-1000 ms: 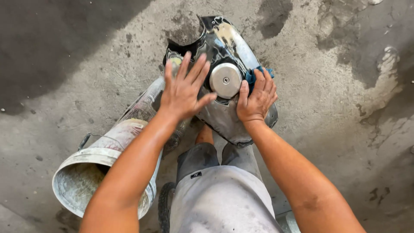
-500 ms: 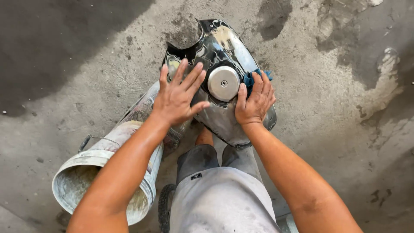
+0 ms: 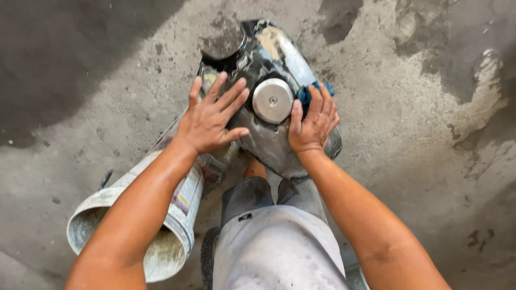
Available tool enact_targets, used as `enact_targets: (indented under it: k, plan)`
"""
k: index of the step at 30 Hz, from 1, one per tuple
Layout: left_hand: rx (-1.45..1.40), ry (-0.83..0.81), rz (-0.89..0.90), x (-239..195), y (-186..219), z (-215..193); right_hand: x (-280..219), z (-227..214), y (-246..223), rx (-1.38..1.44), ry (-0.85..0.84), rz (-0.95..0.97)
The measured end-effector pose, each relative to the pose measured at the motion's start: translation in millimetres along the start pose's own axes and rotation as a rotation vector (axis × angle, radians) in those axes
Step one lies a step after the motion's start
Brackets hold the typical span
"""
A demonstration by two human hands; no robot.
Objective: The person cleans a motorcycle fuel tank using a blue cloth and a small black rectangular block. They wipe the surface of the tank, occasionally dipping the cloth into a nearby bucket of water to rinse it before continuing to scrub the tank.
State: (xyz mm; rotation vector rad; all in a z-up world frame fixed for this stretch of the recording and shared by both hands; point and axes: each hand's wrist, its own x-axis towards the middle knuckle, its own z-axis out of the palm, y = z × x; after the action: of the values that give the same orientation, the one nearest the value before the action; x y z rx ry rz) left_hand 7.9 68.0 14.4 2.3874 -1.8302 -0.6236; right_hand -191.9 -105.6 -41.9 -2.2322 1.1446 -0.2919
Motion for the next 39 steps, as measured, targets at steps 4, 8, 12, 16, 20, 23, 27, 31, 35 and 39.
enact_targets:
  k: [4, 8, 12, 16, 20, 23, 27, 31, 35, 39]
  plan:
    - [0.028, -0.017, 0.005, 54, -6, 1, 0, 1, 3, -0.006, -0.004, -0.011]
    - [0.042, -0.019, -0.045, 111, 4, -8, 0, 1, 1, -0.022, -0.008, 0.003]
    - [-0.057, 0.065, -0.150, 65, 7, -4, 1, 2, 4, -0.034, 0.001, 0.012]
    - [-0.048, 0.213, -0.346, -2, 28, 26, 9, 14, 19, 0.022, 0.037, -0.050]
    - [-0.242, 0.427, -0.561, -21, 55, 56, 54, 30, 19, 0.186, -0.066, -0.028]
    - [-0.407, 0.545, -0.650, -24, 74, 73, 84, 44, -28, 0.206, -0.193, -0.137]
    - [-0.579, 0.677, -0.826, -24, 78, 92, 65, 53, -105, -0.024, -0.236, -0.366]
    - [-0.786, 0.710, -0.990, -38, 83, 127, 24, 64, -116, -0.224, -0.364, -0.573]
    - [-0.887, 0.709, -1.086, -60, 80, 146, 31, 63, -124, -0.450, -0.732, -0.987]
    - [-0.919, 0.698, -1.156, -68, 80, 113, 76, 30, -112, -0.361, -0.667, -0.905]
